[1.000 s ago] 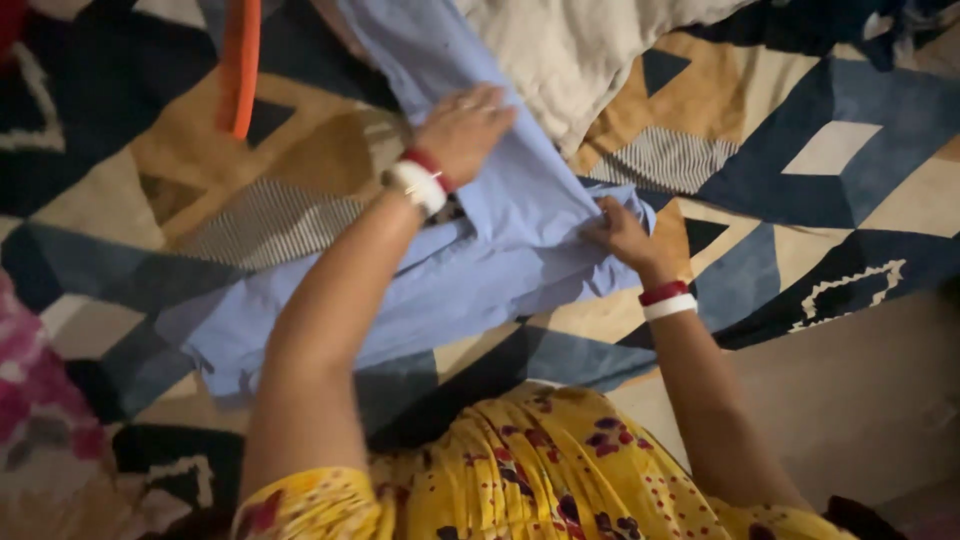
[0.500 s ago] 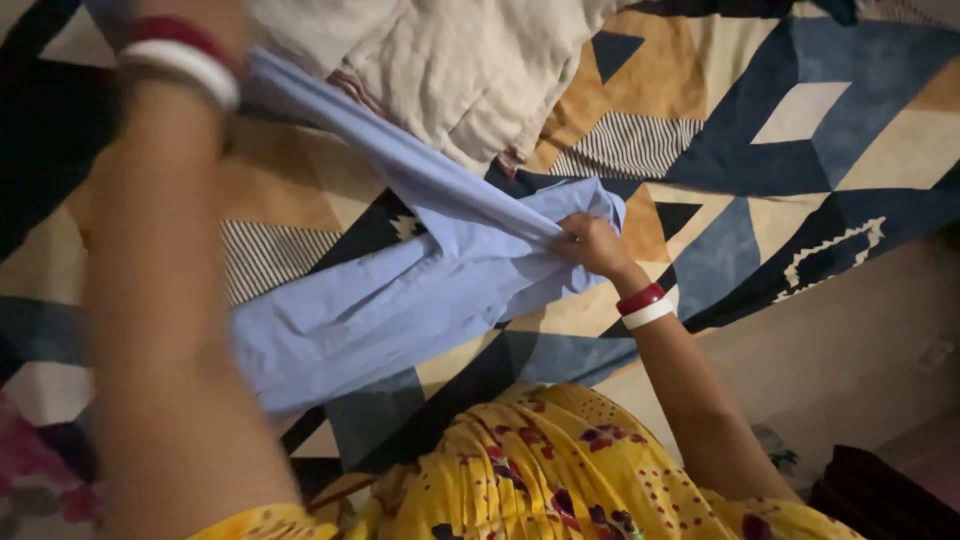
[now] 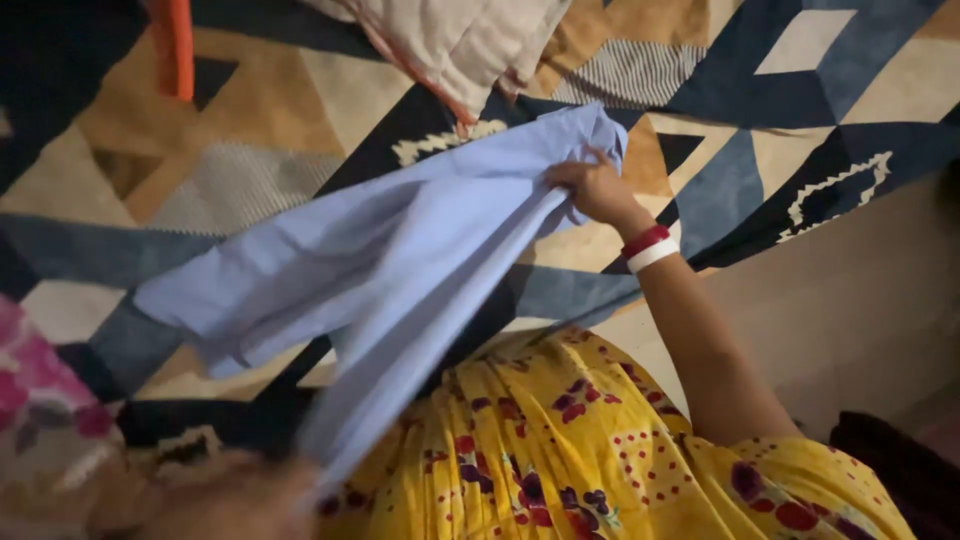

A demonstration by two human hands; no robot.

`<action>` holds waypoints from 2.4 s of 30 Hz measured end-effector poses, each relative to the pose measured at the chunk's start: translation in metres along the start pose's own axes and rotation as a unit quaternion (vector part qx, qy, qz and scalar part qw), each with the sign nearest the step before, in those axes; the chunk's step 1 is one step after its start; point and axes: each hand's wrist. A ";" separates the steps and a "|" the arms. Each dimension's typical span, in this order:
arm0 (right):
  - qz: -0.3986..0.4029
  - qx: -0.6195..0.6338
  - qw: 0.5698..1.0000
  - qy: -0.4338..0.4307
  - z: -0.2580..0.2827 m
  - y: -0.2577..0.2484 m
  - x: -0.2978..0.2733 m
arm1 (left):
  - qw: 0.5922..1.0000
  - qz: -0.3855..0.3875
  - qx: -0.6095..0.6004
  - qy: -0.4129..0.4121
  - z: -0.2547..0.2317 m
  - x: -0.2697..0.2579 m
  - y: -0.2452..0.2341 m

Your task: Folding a blue button-down shirt on a bed.

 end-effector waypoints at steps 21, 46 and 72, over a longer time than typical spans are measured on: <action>-0.040 0.065 0.988 0.133 -0.018 0.024 0.035 | 0.780 -0.575 -0.226 -0.102 0.142 0.034 -0.011; -0.252 -0.051 0.962 0.096 0.108 0.034 0.019 | 0.653 -0.631 0.017 -0.420 0.226 0.146 0.072; 0.311 0.798 0.490 0.165 0.208 0.102 0.044 | 0.777 -0.570 -0.260 0.067 -0.054 0.142 -0.041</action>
Point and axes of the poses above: each hand's wrist, its own x-axis towards the middle knuckle, its own y-axis out of the palm, z = x × y, and after that the axes turned 11 degrees about y, right-handed
